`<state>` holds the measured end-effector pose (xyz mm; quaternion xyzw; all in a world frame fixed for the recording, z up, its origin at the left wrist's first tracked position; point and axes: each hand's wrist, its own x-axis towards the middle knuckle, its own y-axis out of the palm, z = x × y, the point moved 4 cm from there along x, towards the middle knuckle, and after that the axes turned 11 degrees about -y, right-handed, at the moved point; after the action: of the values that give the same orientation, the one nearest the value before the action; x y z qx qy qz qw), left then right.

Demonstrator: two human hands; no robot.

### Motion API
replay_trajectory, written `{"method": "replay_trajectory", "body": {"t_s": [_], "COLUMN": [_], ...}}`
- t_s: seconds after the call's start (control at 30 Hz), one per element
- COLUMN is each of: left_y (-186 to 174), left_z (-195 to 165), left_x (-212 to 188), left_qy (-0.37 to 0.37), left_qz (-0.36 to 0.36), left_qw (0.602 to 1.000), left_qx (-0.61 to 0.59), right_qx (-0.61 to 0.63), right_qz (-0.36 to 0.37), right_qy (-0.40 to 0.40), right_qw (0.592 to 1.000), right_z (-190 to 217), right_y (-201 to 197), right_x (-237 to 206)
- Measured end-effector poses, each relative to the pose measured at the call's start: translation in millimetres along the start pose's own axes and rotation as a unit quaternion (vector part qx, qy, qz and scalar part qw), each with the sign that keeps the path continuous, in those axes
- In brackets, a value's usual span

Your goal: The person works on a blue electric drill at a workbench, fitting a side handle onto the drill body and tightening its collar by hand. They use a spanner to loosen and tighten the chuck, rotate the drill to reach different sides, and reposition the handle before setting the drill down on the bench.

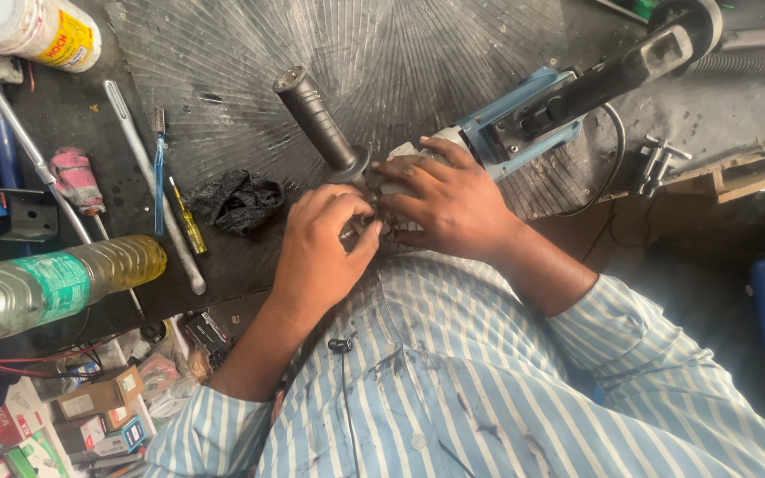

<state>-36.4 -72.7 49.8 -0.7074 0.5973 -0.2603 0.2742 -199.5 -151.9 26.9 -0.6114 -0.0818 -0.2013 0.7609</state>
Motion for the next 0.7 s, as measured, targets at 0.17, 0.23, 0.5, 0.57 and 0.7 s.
{"method": "replay_trajectory", "body": {"t_s": [0.17, 0.23, 0.5, 0.57, 0.7], "left_y": [3, 3, 0, 0, 1], "left_z": [5, 5, -2, -5, -5], "left_x": [-2, -1, 3, 5, 15], "left_qy": [-0.015, -0.018, -0.008, -0.013, -0.038], "left_qz": [0.019, 0.026, 0.02, 0.022, 0.089], "left_qw": [1.0, 0.999, 0.997, 0.996, 0.99], "left_qx": [-0.004, -0.003, 0.075, 0.084, 0.105], "right_qx": [0.0, -0.012, 0.04, 0.049, 0.052], "right_qz": [0.009, 0.013, -0.057, -0.071, -0.069], "right_qy": [-0.007, -0.014, -0.021, -0.021, -0.013], "right_qw": [1.0, 1.0, 0.997, 0.996, 0.996], "right_z": [0, 0, -4, -5, -5], "right_y": [4, 6, 6, 5, 6], "right_x": [-4, -6, -10, -11, -15]}}
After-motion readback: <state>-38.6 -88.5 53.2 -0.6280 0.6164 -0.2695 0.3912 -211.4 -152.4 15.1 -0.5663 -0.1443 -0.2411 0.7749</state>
